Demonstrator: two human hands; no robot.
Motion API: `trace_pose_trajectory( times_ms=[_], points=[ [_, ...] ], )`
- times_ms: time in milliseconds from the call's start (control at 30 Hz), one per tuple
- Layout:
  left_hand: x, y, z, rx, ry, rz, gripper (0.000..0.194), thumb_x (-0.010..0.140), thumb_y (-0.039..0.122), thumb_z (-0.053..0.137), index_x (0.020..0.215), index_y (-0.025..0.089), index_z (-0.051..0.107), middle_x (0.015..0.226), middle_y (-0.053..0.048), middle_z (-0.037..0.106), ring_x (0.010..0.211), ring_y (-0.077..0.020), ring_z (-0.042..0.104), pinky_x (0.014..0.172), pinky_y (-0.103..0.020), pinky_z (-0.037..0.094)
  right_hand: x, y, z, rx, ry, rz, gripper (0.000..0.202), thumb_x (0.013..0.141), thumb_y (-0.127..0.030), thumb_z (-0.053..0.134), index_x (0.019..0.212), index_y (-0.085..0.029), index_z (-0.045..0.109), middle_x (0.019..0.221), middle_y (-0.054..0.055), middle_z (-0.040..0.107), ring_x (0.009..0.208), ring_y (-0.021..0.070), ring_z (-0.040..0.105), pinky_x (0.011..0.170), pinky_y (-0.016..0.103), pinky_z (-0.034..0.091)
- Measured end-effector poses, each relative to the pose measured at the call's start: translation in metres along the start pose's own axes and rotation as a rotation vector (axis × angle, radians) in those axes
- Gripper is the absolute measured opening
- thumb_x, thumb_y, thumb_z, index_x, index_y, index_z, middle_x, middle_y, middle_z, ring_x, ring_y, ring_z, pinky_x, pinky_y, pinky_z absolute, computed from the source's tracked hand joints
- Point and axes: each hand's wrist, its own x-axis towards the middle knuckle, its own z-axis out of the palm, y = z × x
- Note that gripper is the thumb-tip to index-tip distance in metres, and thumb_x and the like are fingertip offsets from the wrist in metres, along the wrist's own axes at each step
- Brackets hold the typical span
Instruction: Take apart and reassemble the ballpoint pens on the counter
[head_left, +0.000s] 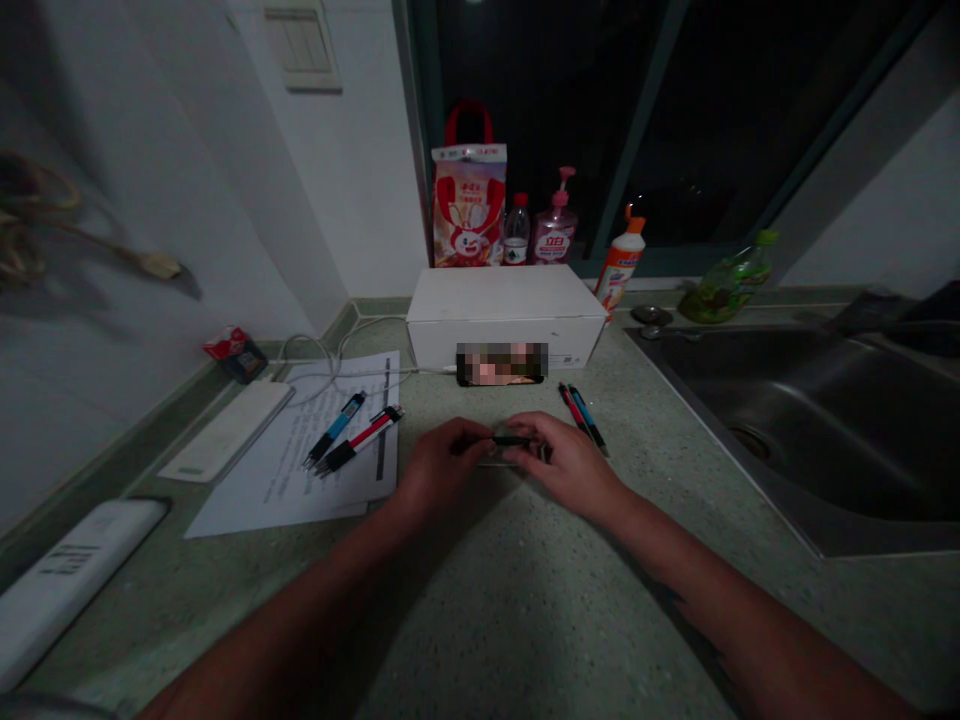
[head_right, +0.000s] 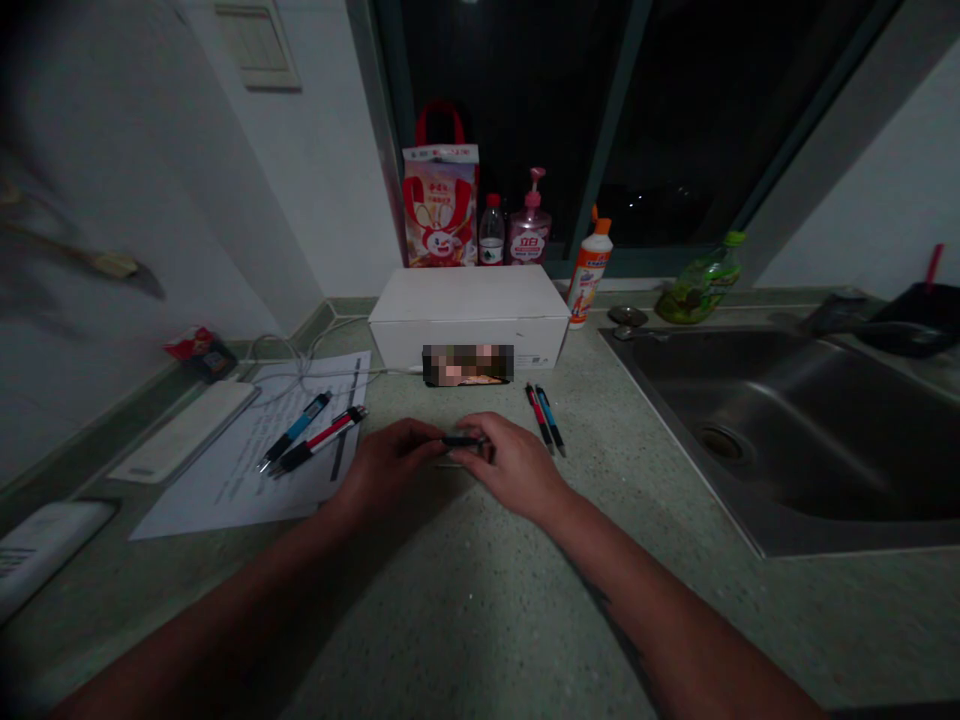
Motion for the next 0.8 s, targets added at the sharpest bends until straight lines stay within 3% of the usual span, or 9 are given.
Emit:
trace_pose_trajectory(
  times_ms=[200,367,433,500,600,700,800],
  points=[
    [-0.001,-0.002,0.0,0.013,-0.019,0.017,0.012,0.085,0.028,0.065,0.09,0.02,0.073,0.09,-0.005,0.078,0.084,-0.0205,0.069,0.081,-0.034,0.054,0.0,-0.002,-0.001,-0.016,-0.016,-0.015,0.01,0.099,-0.025,0.059,0.101,-0.021,0.069,0.092,0.003,0.073,0.084,0.0184,0.067,0.073,0.031,0.047],
    [0.001,-0.003,0.0,0.016,-0.017,0.017,0.01,0.086,0.025,0.066,0.09,0.019,0.074,0.089,-0.005,0.078,0.084,-0.0195,0.07,0.079,-0.033,0.053,0.0,0.0,0.0,-0.028,-0.014,0.005,0.015,0.093,-0.024,0.07,0.107,-0.022,0.068,0.093,0.003,0.073,0.081,0.0181,0.067,0.071,0.03,0.046],
    [0.001,-0.003,0.0,0.045,-0.04,0.01,0.01,0.086,0.022,0.066,0.09,0.019,0.074,0.09,-0.005,0.078,0.084,-0.0194,0.07,0.078,-0.032,0.053,0.0,0.0,-0.001,-0.037,-0.027,-0.02,0.006,0.097,-0.023,0.064,0.101,-0.022,0.068,0.094,0.003,0.073,0.085,0.0182,0.067,0.073,0.03,0.047],
    [0.0,-0.004,0.001,0.089,-0.086,0.012,0.01,0.087,0.02,0.066,0.092,0.02,0.074,0.089,-0.004,0.078,0.083,-0.0193,0.07,0.076,-0.032,0.052,0.001,0.0,-0.002,-0.066,-0.051,-0.043,0.012,0.101,-0.023,0.058,0.096,-0.021,0.069,0.093,0.004,0.072,0.087,0.0187,0.067,0.076,0.031,0.047],
    [-0.004,-0.006,0.004,0.229,-0.158,0.122,0.012,0.087,0.017,0.065,0.095,0.019,0.074,0.09,-0.005,0.076,0.081,-0.0199,0.068,0.076,-0.033,0.051,0.002,0.0,-0.005,-0.118,-0.061,-0.04,0.018,0.102,-0.024,0.055,0.093,-0.021,0.069,0.091,0.004,0.07,0.087,0.019,0.066,0.077,0.031,0.045],
    [-0.01,-0.007,0.007,0.398,-0.225,0.311,0.012,0.084,0.013,0.067,0.091,0.019,0.074,0.091,-0.006,0.073,0.086,-0.0217,0.065,0.079,-0.035,0.049,0.002,0.001,-0.006,-0.157,-0.046,-0.01,0.01,0.098,-0.023,0.06,0.091,-0.021,0.067,0.089,0.003,0.068,0.082,0.0177,0.064,0.073,0.03,0.043],
    [-0.013,-0.006,0.008,0.501,-0.315,0.409,0.009,0.081,0.012,0.068,0.085,0.019,0.073,0.089,-0.007,0.071,0.09,-0.0237,0.064,0.081,-0.036,0.048,0.001,0.003,-0.005,-0.211,-0.086,-0.013,0.005,0.091,-0.018,0.065,0.087,-0.021,0.066,0.087,0.002,0.066,0.078,0.0161,0.063,0.07,0.028,0.042]
  ],
)
